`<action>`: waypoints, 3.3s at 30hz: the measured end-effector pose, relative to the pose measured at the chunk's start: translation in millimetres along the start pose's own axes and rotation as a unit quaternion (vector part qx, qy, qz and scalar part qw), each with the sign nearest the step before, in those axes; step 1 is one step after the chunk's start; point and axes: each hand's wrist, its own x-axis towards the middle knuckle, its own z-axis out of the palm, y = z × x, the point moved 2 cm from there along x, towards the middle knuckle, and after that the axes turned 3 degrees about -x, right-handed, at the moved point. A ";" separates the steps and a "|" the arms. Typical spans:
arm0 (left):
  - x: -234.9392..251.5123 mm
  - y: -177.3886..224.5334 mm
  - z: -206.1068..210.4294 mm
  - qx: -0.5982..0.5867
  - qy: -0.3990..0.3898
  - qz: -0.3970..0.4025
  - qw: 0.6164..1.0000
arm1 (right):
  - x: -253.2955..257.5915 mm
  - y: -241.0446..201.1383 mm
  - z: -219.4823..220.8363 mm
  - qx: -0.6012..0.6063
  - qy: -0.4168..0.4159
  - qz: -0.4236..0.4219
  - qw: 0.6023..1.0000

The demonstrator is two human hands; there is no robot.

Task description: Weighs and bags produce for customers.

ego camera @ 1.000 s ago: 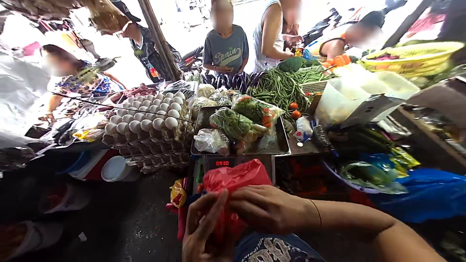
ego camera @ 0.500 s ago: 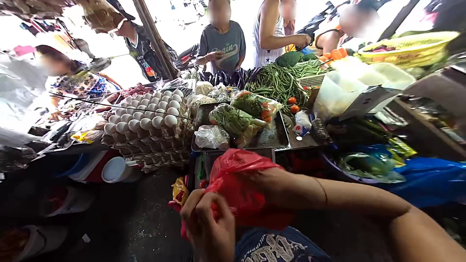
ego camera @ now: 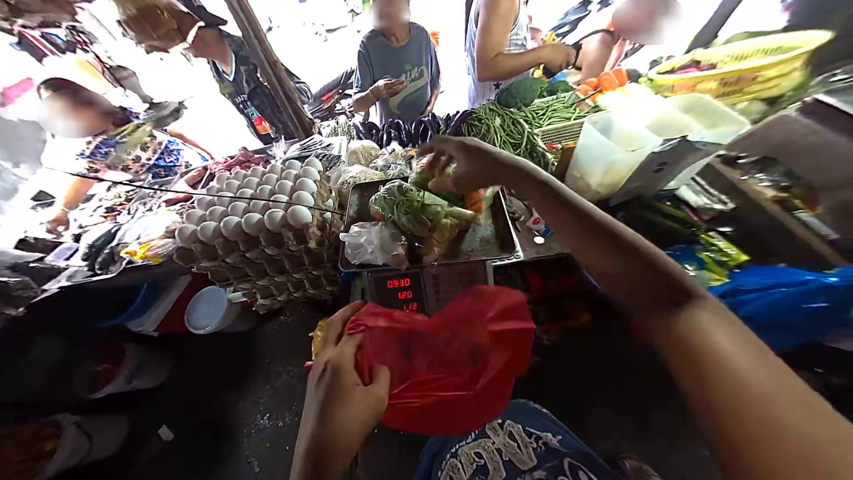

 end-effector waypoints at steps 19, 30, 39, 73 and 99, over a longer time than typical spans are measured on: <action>106.7 65.5 -10.7 -0.064 -0.309 -0.250 0.915 | -76.4 14.8 -46.7 0.551 0.369 -0.004 0.748; 80.3 97.3 -84.8 -0.075 -0.089 -0.139 0.983 | -136.2 -70.5 94.8 0.318 0.181 -0.181 0.913; 26.4 85.5 -94.0 0.080 -0.080 -0.090 0.990 | 15.4 -17.5 51.6 0.003 0.080 0.058 0.995; 66.6 96.4 -86.3 0.016 -0.195 -0.142 0.970 | -92.1 -105.6 155.8 0.480 0.230 -0.154 0.832; 32.2 37.6 -66.0 -0.128 -0.140 -0.180 0.965 | -29.8 -30.0 112.0 0.569 0.057 0.147 0.807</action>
